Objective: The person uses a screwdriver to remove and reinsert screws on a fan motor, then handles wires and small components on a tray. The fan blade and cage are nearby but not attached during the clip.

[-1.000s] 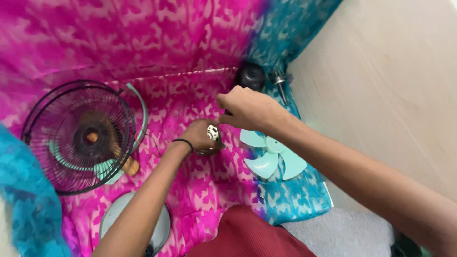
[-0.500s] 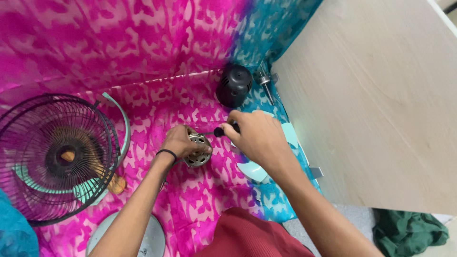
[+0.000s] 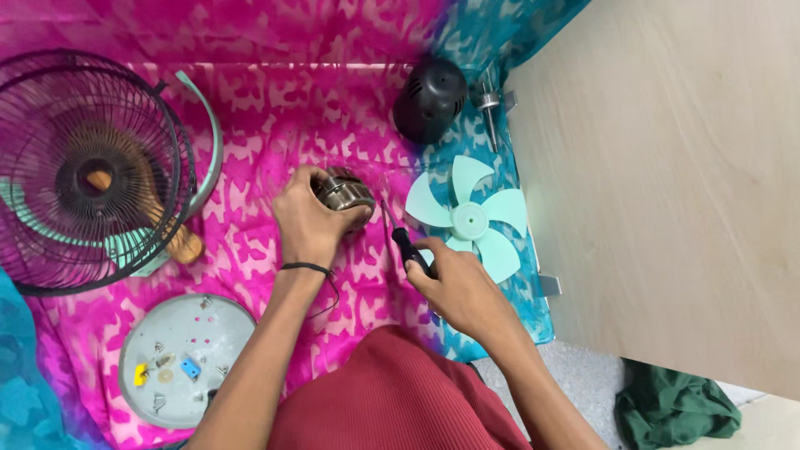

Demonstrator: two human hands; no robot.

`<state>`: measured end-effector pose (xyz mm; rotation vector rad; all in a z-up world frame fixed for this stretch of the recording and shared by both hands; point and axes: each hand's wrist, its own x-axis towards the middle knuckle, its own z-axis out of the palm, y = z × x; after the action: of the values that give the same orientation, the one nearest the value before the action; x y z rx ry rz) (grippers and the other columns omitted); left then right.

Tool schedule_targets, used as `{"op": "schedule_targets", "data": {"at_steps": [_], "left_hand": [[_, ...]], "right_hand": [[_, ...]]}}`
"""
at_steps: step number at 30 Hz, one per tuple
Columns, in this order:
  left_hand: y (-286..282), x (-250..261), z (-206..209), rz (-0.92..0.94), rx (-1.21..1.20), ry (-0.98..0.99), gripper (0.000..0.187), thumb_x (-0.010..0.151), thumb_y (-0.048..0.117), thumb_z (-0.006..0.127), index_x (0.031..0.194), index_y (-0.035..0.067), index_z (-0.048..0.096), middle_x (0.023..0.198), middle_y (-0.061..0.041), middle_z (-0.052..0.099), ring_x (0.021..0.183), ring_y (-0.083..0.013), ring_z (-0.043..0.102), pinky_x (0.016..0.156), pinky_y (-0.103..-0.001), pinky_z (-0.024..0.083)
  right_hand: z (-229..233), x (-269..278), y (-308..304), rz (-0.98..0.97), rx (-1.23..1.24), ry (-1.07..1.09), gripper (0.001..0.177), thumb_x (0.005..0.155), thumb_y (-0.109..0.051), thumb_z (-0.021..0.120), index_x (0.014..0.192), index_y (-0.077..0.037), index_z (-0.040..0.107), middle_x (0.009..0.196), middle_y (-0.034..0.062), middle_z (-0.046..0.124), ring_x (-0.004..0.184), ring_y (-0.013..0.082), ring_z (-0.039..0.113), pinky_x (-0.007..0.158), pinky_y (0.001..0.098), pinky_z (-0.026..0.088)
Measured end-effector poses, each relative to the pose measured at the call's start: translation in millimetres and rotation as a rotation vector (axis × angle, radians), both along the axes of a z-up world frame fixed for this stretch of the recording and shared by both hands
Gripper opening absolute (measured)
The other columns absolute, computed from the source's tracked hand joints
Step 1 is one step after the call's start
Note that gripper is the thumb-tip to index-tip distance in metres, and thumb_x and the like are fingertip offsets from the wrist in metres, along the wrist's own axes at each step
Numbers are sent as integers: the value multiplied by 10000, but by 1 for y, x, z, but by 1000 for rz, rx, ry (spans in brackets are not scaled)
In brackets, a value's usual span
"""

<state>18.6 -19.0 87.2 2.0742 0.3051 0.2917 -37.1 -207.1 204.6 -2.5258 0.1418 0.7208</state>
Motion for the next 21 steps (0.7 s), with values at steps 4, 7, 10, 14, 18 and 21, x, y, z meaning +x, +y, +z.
{"op": "schedule_targets", "data": {"at_steps": [4,7,10,14,18,21], "left_hand": [[3,-8,4,-22,14,-168,618,549,147,1005,1028,7,641,998,-155,717,915,-309,719,825,-390,583],[6,-12,-1,-49,13,-175,629,582,149,994,1075,10,628,1045,-152,702,979,-304,703,871,-396,579],[10,-12,-9,-116,87,-342,683,588,138,984,1177,-4,667,1176,-191,691,1082,-351,684,954,-425,568],[10,-9,-16,-103,122,-342,706,546,195,1008,1157,1,713,1254,-249,653,1124,-390,666,992,-443,544],[9,-6,-19,-75,105,-352,709,521,202,1008,1143,4,731,1250,-255,652,1124,-401,663,980,-450,538],[8,-5,-18,-84,35,-327,664,553,191,992,1140,20,732,1222,-212,676,1090,-362,690,963,-425,565]], "right_hand": [[-50,-13,-12,-28,24,-12,411,954,-348,545,1099,22,648,737,233,700,667,327,686,699,458,523],[-76,-18,-18,-98,119,-56,450,1022,-342,479,887,58,638,673,190,665,599,252,644,633,418,502],[-73,-25,-21,-191,293,-26,442,1022,-343,486,819,39,580,609,125,604,530,197,611,551,381,497],[-46,-44,-14,-149,425,-74,266,957,-263,524,938,1,552,611,68,585,494,155,569,495,369,472],[-34,-50,3,-82,325,-146,256,958,-254,531,1064,-31,599,597,101,553,516,174,520,512,389,428],[-35,-47,6,-45,284,-179,276,976,-270,540,1063,-14,599,613,126,557,546,202,531,537,403,429]]}}
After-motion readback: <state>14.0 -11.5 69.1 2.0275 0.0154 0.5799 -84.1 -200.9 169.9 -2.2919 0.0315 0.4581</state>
